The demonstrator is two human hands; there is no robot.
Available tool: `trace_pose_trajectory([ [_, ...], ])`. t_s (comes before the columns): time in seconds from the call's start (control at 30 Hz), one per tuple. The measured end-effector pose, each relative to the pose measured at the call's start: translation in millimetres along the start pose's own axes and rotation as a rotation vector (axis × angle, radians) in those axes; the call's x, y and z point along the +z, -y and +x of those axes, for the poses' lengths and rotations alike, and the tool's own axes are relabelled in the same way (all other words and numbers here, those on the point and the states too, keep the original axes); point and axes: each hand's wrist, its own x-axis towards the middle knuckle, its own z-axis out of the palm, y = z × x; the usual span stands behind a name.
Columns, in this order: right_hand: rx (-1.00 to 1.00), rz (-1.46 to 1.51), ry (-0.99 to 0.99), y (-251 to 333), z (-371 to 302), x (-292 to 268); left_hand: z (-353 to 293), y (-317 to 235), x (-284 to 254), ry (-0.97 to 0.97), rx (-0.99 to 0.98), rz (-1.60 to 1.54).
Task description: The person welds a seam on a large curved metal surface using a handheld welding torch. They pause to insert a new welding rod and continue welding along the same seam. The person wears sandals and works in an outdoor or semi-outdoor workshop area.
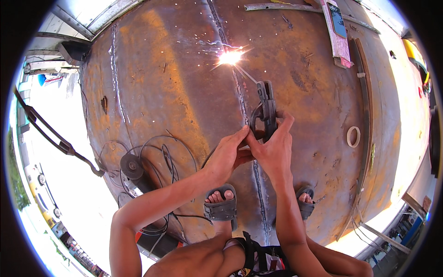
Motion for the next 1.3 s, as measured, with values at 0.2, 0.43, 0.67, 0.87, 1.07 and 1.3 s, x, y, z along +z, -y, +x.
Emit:
trace_pose_trajectory([
  [0.2, 0.009, 0.001, -0.005, -0.6, -0.4, 0.5, 1.9, 2.0, -1.2, 0.004, 0.005, -0.003],
  [0.43, -0.002, -0.005, 0.0, 0.0, -0.1, -0.1, 2.4, 2.4, -2.0, 0.007, 0.008, -0.003],
  [0.67, 0.008, 0.036, 0.005, -1.3, 0.0, 1.2, -0.3, -0.7, 1.0, -0.005, 0.004, 0.006],
  [0.87, 0.0, 0.001, 0.002, -2.9, 0.0, 1.1, 0.0, 0.3, 0.7, 0.005, 0.004, -0.005],
  [1.07, -0.024, 0.0, -0.011, -2.3, -0.3, 2.4, 0.2, 0.8, 0.4, -0.012, -0.004, -0.008],
  [1.3, -0.016, 0.0, 0.003, -1.7, -0.1, 1.6, -0.1, 0.0, 1.1, 0.002, -0.005, 0.002],
])
